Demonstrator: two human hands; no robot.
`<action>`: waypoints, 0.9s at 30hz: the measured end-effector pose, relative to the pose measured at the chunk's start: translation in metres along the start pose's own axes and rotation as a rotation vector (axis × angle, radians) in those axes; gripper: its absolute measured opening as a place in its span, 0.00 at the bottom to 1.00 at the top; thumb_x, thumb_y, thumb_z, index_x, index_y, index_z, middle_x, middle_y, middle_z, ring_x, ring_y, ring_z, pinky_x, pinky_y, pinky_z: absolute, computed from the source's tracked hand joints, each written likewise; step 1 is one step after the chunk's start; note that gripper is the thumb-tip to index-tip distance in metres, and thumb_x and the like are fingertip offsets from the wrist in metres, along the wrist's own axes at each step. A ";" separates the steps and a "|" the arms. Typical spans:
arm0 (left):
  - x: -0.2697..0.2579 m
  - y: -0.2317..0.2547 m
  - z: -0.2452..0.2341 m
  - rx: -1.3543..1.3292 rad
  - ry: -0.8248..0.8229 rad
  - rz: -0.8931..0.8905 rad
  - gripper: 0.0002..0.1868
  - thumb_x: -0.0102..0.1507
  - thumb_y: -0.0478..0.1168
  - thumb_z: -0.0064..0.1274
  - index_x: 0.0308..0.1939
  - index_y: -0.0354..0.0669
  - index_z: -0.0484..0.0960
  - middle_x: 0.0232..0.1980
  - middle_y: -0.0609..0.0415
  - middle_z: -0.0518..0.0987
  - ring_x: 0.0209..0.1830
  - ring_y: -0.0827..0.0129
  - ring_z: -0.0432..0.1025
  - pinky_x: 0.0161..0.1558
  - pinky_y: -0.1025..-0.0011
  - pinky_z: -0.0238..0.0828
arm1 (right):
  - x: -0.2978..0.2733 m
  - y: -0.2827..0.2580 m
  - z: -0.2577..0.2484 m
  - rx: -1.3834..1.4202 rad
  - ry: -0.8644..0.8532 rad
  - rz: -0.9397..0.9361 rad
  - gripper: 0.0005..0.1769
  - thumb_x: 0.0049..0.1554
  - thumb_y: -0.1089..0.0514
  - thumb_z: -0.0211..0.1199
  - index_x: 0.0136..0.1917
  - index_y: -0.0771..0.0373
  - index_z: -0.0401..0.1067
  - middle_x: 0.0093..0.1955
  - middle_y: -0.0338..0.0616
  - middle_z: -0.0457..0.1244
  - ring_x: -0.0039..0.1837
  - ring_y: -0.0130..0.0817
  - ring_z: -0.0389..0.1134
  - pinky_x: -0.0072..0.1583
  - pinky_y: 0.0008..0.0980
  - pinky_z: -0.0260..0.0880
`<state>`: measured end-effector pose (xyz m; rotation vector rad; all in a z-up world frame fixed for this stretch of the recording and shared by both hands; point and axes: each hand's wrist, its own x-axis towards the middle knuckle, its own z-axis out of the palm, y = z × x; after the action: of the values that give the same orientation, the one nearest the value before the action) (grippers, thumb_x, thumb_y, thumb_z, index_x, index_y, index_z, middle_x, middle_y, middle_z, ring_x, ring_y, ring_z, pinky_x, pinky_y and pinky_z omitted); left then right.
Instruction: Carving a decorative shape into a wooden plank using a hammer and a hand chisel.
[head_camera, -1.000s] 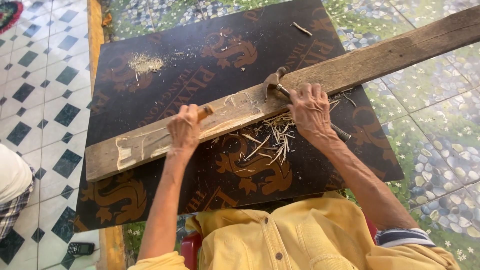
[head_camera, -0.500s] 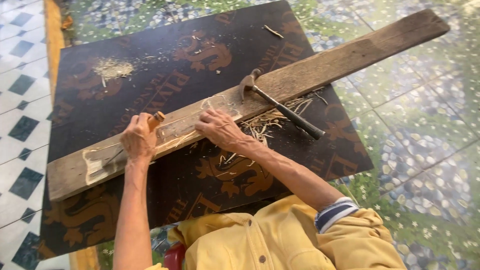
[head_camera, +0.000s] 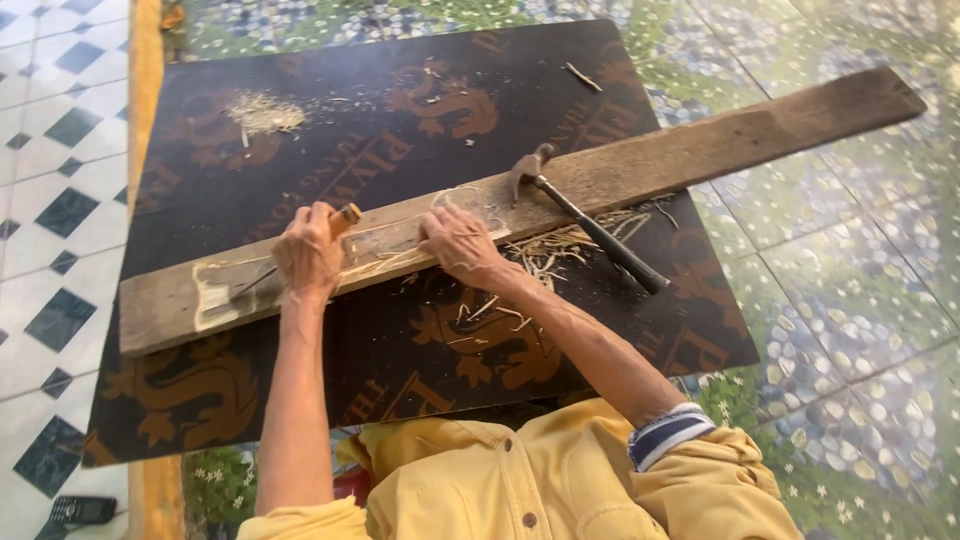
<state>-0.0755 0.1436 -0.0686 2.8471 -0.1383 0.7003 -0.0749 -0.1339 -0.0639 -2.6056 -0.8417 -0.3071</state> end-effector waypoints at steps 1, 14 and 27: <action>0.000 0.001 -0.004 0.004 0.006 -0.013 0.15 0.60 0.35 0.65 0.45 0.52 0.76 0.42 0.54 0.77 0.40 0.55 0.80 0.41 0.58 0.79 | 0.001 -0.002 -0.004 0.001 -0.004 -0.014 0.12 0.60 0.45 0.60 0.46 0.54 0.67 0.49 0.49 0.64 0.58 0.45 0.66 0.58 0.41 0.67; 0.000 -0.010 0.016 0.058 0.071 0.021 0.18 0.57 0.39 0.66 0.44 0.55 0.72 0.39 0.56 0.75 0.37 0.55 0.80 0.39 0.58 0.79 | -0.005 -0.029 -0.050 0.219 0.022 -0.032 0.10 0.60 0.47 0.63 0.50 0.52 0.72 0.46 0.47 0.64 0.57 0.49 0.66 0.59 0.46 0.68; 0.002 -0.010 0.018 0.072 0.067 0.012 0.17 0.57 0.39 0.65 0.43 0.55 0.72 0.39 0.56 0.75 0.37 0.53 0.80 0.38 0.56 0.78 | 0.006 -0.022 -0.006 0.506 0.079 0.037 0.09 0.63 0.43 0.60 0.50 0.46 0.73 0.44 0.36 0.68 0.57 0.38 0.67 0.63 0.35 0.61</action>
<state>-0.0642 0.1491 -0.0850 2.8887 -0.1227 0.8179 -0.0841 -0.1166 -0.0505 -2.1219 -0.7298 -0.1578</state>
